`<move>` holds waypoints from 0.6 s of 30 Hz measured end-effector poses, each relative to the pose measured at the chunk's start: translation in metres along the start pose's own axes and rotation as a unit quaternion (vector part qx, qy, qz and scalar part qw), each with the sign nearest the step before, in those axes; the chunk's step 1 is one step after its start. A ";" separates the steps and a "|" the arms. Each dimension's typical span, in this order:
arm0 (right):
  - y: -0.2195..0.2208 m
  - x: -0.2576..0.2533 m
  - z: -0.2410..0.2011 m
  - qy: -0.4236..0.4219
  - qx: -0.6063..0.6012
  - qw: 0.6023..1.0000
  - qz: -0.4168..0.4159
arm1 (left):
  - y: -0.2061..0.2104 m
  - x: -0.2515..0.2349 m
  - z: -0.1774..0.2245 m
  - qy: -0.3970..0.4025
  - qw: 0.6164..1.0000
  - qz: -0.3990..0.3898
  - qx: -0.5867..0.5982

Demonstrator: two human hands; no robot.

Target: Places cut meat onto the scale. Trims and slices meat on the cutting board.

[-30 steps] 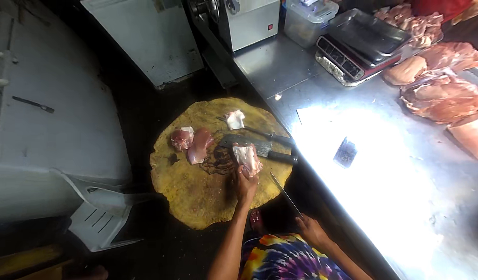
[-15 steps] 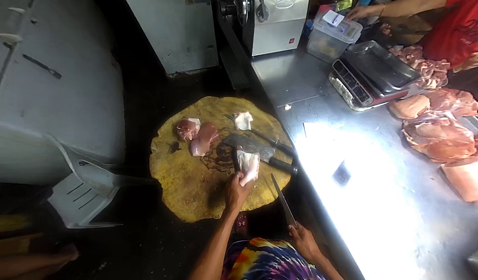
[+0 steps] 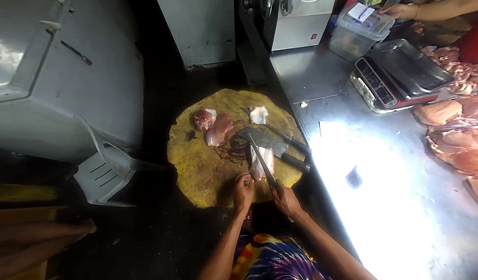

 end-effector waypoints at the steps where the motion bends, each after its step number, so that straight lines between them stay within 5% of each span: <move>1: -0.001 -0.005 -0.004 0.005 0.018 1.000 -0.003 | 0.003 -0.002 0.002 0.005 1.000 0.006 -0.003; 10: -0.012 -0.030 -0.007 -0.022 0.043 0.998 0.048 | 0.031 -0.005 0.026 0.038 0.999 0.024 0.006; 18: -0.019 -0.042 0.005 -0.031 0.149 0.988 -0.013 | 0.047 -0.003 0.030 0.025 0.998 0.063 -0.006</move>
Point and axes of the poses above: each hand's wrist, its own x-axis away from the middle knuckle, its own y-axis out of the palm, z = x × y, the point moved 9 cm from there along -x, towards the middle knuckle, and after that the axes turned 9 degrees about y, right-handed, at the moved point
